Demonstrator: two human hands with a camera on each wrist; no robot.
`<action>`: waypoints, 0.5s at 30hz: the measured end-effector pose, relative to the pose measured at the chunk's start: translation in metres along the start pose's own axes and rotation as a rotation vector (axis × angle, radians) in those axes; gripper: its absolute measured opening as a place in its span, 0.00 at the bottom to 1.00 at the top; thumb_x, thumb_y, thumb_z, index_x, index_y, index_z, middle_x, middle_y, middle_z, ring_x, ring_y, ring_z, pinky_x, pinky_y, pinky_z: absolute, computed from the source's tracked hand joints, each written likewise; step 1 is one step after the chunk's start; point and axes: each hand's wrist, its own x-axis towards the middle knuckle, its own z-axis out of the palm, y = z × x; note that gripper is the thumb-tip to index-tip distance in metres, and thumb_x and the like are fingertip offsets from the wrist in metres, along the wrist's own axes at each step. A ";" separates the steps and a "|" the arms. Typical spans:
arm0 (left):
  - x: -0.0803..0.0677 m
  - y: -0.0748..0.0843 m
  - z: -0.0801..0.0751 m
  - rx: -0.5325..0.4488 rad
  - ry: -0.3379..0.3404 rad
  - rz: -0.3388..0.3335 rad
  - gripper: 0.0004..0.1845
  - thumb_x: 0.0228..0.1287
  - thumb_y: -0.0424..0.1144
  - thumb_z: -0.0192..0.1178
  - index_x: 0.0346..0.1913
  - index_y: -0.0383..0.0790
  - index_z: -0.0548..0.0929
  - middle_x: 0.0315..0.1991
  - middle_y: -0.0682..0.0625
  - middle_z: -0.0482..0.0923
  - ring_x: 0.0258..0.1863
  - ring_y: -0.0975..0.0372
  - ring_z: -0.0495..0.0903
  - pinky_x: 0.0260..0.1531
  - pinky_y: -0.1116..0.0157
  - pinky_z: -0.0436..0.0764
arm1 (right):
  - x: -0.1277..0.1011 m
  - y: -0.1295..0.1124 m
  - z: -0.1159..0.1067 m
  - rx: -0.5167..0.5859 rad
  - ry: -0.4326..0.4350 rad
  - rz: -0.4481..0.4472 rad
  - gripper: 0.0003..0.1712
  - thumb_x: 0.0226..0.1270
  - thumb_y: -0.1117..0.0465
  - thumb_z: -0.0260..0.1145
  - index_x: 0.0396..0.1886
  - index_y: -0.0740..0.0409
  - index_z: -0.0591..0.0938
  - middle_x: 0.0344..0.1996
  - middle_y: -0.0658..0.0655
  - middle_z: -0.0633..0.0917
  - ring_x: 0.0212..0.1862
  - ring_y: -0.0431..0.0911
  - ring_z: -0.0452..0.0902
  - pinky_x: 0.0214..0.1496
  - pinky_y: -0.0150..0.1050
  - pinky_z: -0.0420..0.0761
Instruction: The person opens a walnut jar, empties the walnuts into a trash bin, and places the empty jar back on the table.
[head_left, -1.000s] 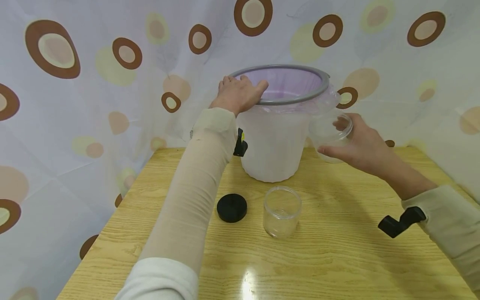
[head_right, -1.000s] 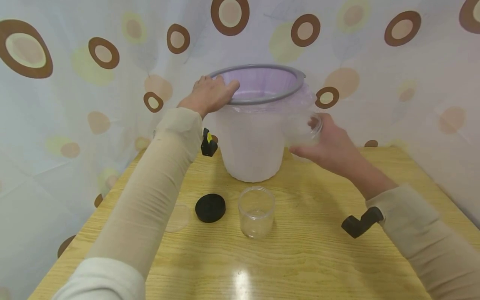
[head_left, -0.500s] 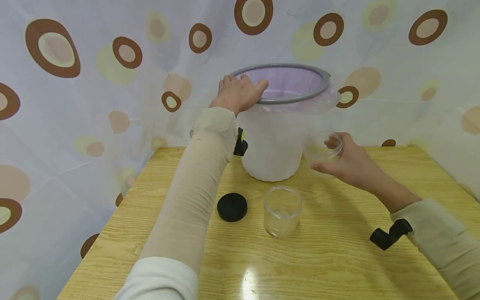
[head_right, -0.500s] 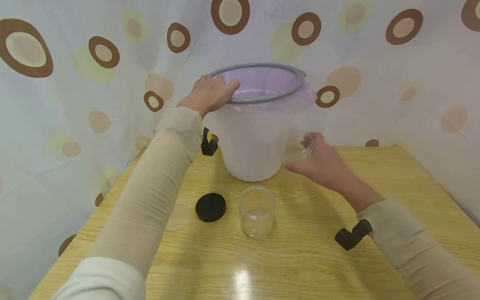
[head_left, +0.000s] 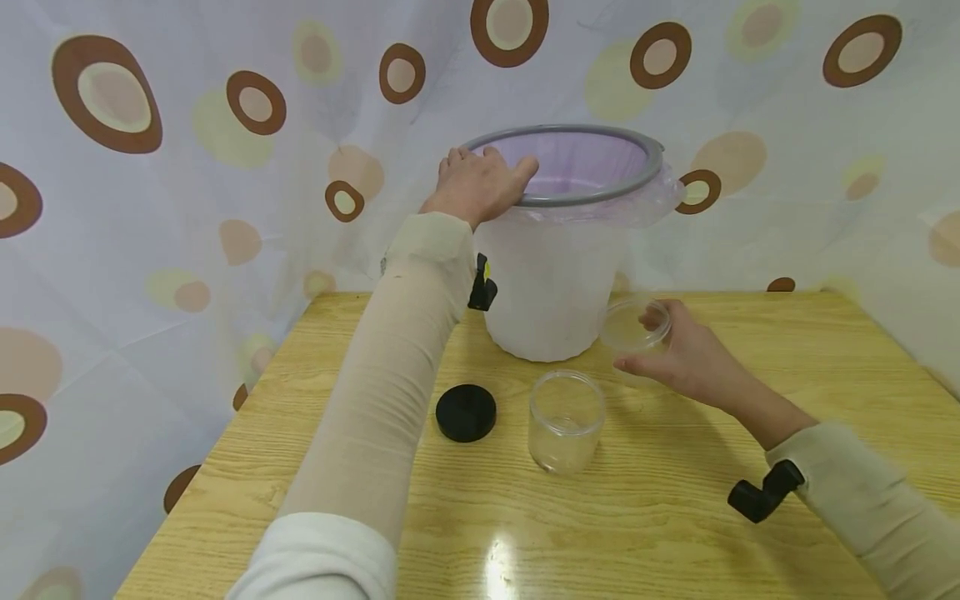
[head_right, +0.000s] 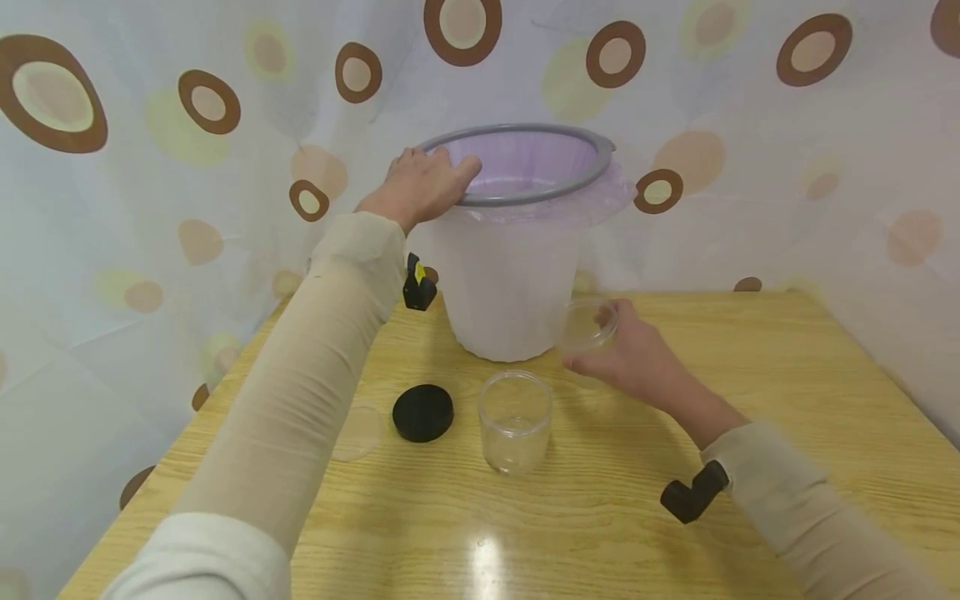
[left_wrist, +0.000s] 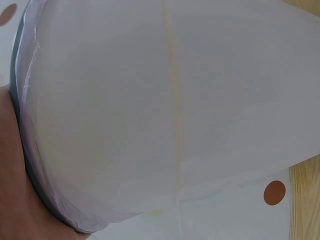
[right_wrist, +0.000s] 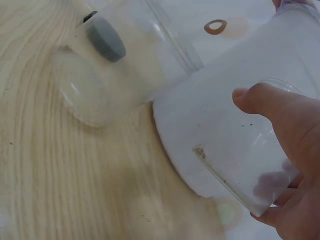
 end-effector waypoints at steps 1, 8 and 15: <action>0.000 0.000 0.000 -0.003 -0.001 0.000 0.45 0.70 0.66 0.21 0.79 0.37 0.47 0.80 0.38 0.44 0.79 0.47 0.41 0.78 0.53 0.41 | 0.000 0.002 0.002 -0.008 -0.006 0.008 0.59 0.58 0.37 0.72 0.73 0.69 0.54 0.69 0.70 0.68 0.68 0.67 0.64 0.64 0.64 0.69; 0.000 0.000 0.000 -0.010 -0.010 -0.003 0.45 0.70 0.66 0.21 0.80 0.37 0.45 0.80 0.37 0.42 0.80 0.46 0.38 0.78 0.53 0.39 | -0.002 0.012 0.017 -0.006 -0.025 0.030 0.58 0.58 0.36 0.71 0.72 0.68 0.54 0.67 0.70 0.69 0.66 0.67 0.67 0.60 0.62 0.73; 0.000 -0.001 0.000 -0.014 -0.007 -0.008 0.45 0.70 0.66 0.21 0.80 0.38 0.45 0.80 0.37 0.42 0.80 0.47 0.38 0.78 0.53 0.39 | -0.001 0.020 0.027 -0.025 -0.026 0.041 0.59 0.58 0.35 0.70 0.72 0.70 0.54 0.66 0.72 0.70 0.64 0.68 0.69 0.57 0.61 0.75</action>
